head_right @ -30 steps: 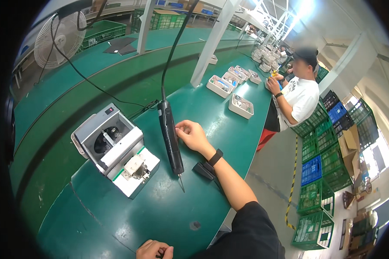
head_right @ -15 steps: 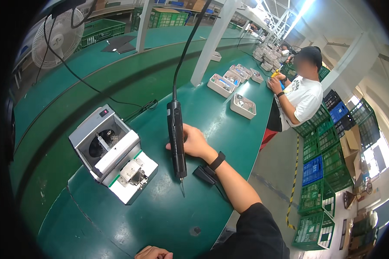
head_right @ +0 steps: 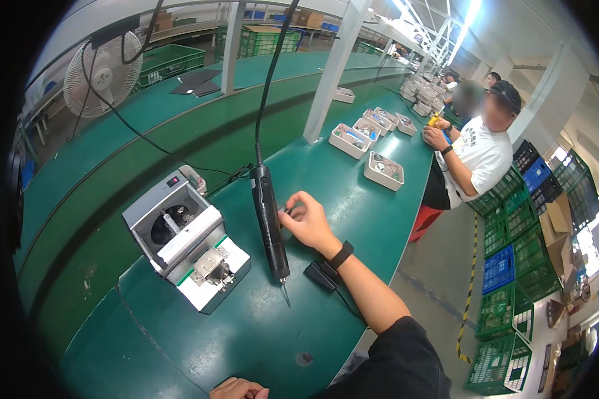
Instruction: Assembling internal electronic components into a plastic housing using an electric screwdriver.
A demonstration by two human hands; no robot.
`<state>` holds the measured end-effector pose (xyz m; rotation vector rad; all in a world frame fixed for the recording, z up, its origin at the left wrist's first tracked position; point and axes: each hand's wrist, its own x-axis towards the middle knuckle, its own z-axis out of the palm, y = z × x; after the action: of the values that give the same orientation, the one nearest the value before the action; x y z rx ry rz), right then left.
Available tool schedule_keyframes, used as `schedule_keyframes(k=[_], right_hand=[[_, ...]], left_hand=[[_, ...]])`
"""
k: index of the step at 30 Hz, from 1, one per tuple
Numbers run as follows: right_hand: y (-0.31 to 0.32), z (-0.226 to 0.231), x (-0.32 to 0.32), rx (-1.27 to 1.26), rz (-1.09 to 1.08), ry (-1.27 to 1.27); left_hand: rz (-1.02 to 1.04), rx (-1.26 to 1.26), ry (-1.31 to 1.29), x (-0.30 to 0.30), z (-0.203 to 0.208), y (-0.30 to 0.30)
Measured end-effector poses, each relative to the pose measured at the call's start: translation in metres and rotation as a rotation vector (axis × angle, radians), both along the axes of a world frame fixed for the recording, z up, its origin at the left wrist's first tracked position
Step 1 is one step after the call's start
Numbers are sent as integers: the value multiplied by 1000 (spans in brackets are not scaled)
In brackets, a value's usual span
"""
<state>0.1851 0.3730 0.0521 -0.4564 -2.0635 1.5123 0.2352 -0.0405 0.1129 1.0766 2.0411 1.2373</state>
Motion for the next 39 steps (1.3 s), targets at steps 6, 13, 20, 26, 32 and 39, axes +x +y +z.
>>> schedule_keyframes(k=[6, 13, 20, 26, 32, 39], right_hand=[[-7, 2, -9, 94, 53, 108], [-9, 19, 19, 524, 24, -86], [-12, 40, 95, 583, -7, -90], [5, -24, 309, 565, -1027, -141], [-144, -176, 424, -475, -149, -863], [-177, -91, 401, -1449, -278, -815]], left_hand=[[17, -30, 31, 4, 4, -1], [-39, -4, 34, 14, -17, -11], [-17, 17, -261, 24, -50, -19], [104, 9, 5, 26, -27, -9], [61, 38, 11, 11, -9, 0], [34, 61, -29, 17, 4, -3]])
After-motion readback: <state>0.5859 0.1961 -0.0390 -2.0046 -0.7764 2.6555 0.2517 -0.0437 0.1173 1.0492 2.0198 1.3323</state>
